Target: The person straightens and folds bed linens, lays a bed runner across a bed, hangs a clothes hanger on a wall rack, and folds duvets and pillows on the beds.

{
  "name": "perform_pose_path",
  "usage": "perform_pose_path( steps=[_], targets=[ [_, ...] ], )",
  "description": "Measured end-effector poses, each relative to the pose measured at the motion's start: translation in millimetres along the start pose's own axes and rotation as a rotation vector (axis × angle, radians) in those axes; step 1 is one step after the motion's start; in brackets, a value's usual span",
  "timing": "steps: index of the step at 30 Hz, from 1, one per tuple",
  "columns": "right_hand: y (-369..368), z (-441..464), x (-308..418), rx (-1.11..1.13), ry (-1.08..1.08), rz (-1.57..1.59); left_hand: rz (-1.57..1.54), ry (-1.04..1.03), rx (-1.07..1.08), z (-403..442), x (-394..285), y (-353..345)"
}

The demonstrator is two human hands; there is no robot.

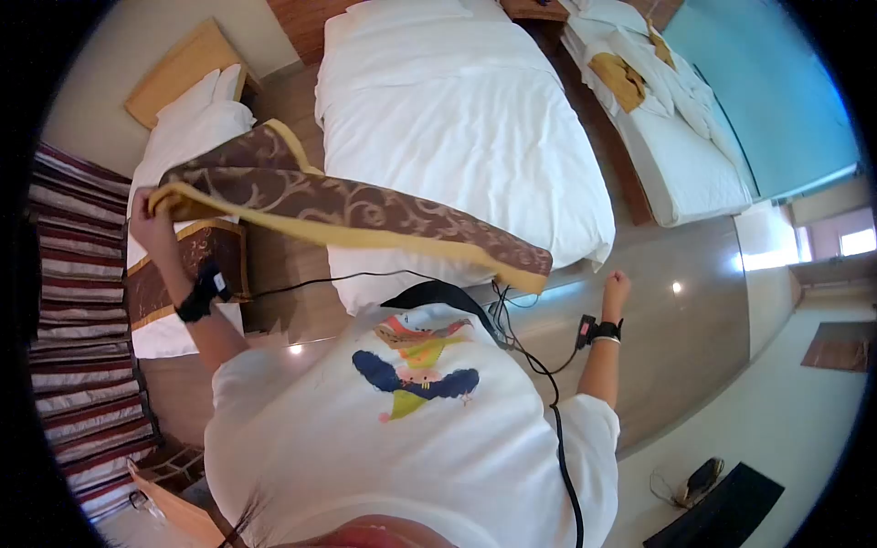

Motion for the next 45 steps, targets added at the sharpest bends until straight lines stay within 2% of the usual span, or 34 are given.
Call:
perform_pose_path(
  steps=[1,3,5,6,7,12,14,15,17,18,19,21,23,25,27,29,31,32,34,35,37,39,41,42,43,45],
  targets=[
    [-16.2,7.1,1.6,0.108,0.065,0.1,0.016,0.022,0.029,-2.1,-9.0,2.1],
    [-73.6,19.4,34.4,0.49,0.227,0.113,0.077,-0.038,0.105,-8.0,-36.2,-23.5],
    [-130.2,10.6,101.9,0.825,0.371,0.081,0.213,-0.137,0.216,-8.6,-64.4,-70.5],
    [-151.8,2.6,134.6,0.97,0.415,0.221,0.312,-0.03,0.292,-7.5,-71.1,-99.0],
    [-170.5,-5.8,165.8,1.122,0.419,0.236,0.313,-0.14,0.304,-4.1,-79.0,-124.0],
    [-209.1,-37.4,279.6,1.372,0.491,0.354,0.151,-0.039,0.257,20.0,-119.4,-215.2],
    [-204.4,-43.5,305.9,1.259,0.636,0.41,-0.075,-0.014,0.212,33.2,-127.9,-234.3],
    [-217.8,-38.7,304.5,1.15,0.853,0.437,-0.07,-0.017,0.204,39.1,-129.5,-238.4],
    [-221.4,-27.7,308.6,1.056,0.847,0.277,-0.249,-0.053,0.122,49.1,-142.5,-232.2],
    [-225.1,-21.6,308.2,1.061,0.855,0.283,-0.333,0.005,0.051,51.6,-144.1,-223.4],
    [-234.4,-14.1,300.5,1.036,0.884,0.184,-0.251,-0.013,-0.013,54.4,-143.8,-210.9],
    [-253.4,1.8,278.8,1.021,0.92,0.092,-0.311,-0.011,-0.077,56.4,-152.2,-188.5],
    [-270.3,15.6,250.5,1.358,0.421,0.364,-0.202,-0.04,-0.132,60.5,-153.3,-156.6],
    [-243.8,30.5,252.9,1.297,0.05,0.595,-0.184,-0.014,-0.169,56.4,-153.9,-134.7],
    [-242.3,63.7,239.8,1.204,0.213,0.568,0.041,0.004,-0.062,56.4,-141.6,-111.3],
    [-198.1,76.3,269.9,1.142,0.253,0.55,0.125,-0.005,-0.047,52.5,-118.0,-91.8],
    [-185.8,110.3,262.5,0.959,0.411,0.369,0.307,0.098,0.049,44.3,-88.8,-85.9],
    [-173.3,121.3,268.9,0.928,0.421,0.393,0.301,0.093,0.048,40.6,-84.4,-85.6],
    [-137.9,131.9,294.5,0.925,0.417,0.394,0.475,0.15,0.185,25.8,-71.8,-93.1],
    [-120.6,130.1,310.1,0.953,0.402,0.373,0.464,0.149,0.189,20.7,-60.4,-90.1],
    [-75.2,113.5,336.6,0.836,0.342,0.427,0.403,0.19,0.155,11.0,-38.5,-83.8],
    [-68.9,116.3,332.1,0.854,0.379,0.362,0.404,0.164,0.136,5.7,-33.9,-80.7],
    [-65.7,94.4,335.9,0.961,0.613,0.05,0.454,0.148,0.017,2.2,-37.0,-71.3],
    [-66.5,80.3,323.7,0.983,0.44,0.144,0.44,0.143,0.022,1.8,-33.9,-68.4],
    [-71.1,68.1,304.5,1.158,0.225,0.282,0.445,0.128,-0.024,2.0,-30.6,-57.9],
    [-63.1,38.3,302.8,1.122,0.56,0.167,0.439,0.107,-0.058,1.9,-26.5,-42.5]
  ],
)
Point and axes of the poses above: each hand's wrist, its own z-axis towards the middle knuckle, its own y-axis out of the back of the hand, x = y × z, the point moved 7 cm from there along z, towards the middle knuckle, and after that the axes turned 3 degrees about -z, right-handed, at the moved point
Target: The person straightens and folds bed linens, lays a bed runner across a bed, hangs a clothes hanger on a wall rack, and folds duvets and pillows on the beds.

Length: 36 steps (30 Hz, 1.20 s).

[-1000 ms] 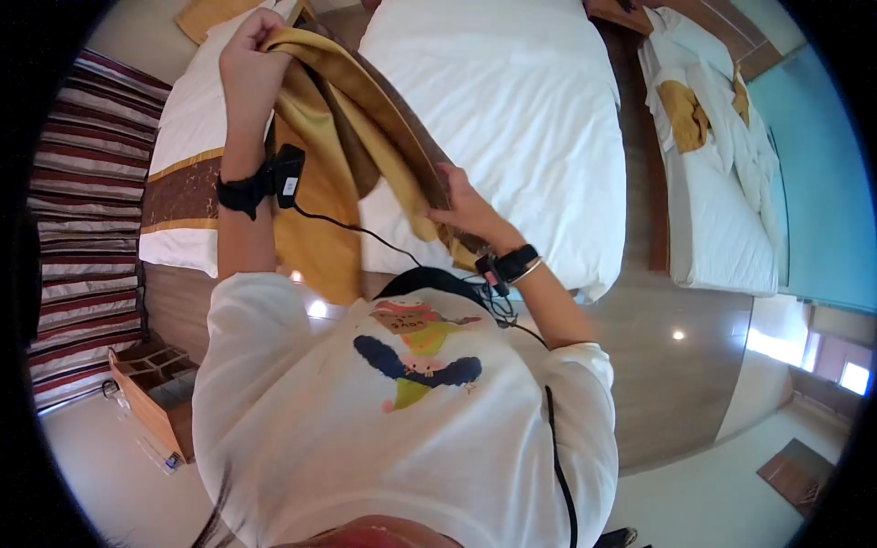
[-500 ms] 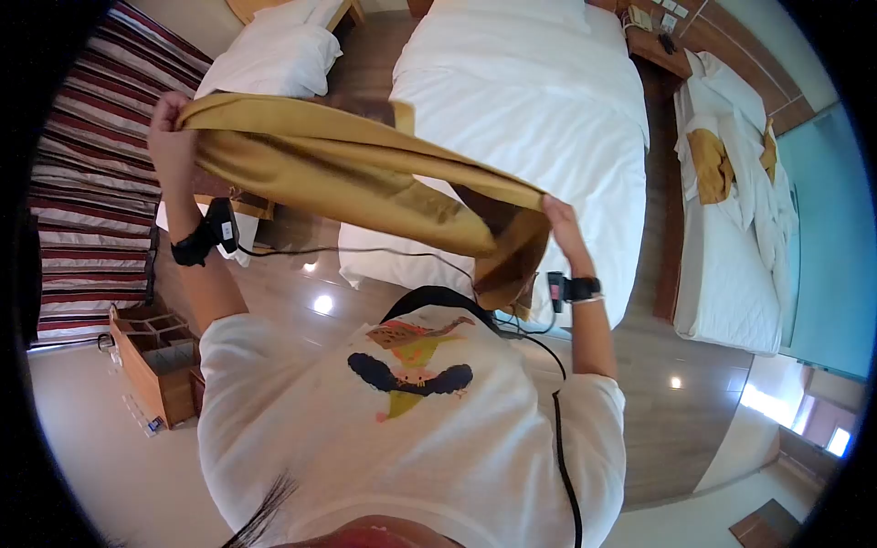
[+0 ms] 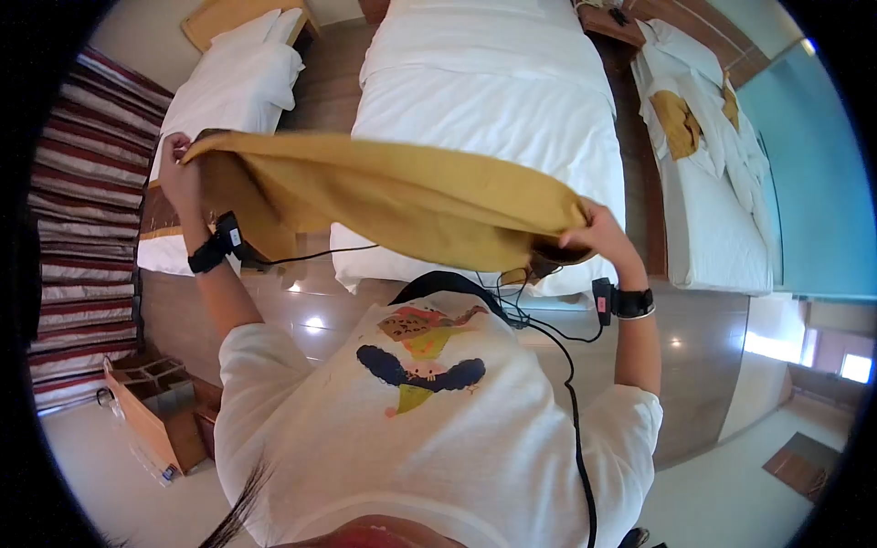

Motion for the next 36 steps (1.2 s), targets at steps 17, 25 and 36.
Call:
perform_pose_path(
  steps=[17,25,36],
  targets=[
    [118.2,-205.5,-23.4,-1.411,0.033,-0.737,-0.149,-0.003,0.072,-14.6,124.6,71.2],
    [121.2,-287.2,15.4,-1.704,-0.12,-0.987,-0.064,0.135,0.217,-78.3,192.3,60.1],
    [203.8,-322.8,-68.8,-1.433,-0.323,-0.659,0.469,0.174,0.462,-107.1,234.0,42.0]
  ],
)
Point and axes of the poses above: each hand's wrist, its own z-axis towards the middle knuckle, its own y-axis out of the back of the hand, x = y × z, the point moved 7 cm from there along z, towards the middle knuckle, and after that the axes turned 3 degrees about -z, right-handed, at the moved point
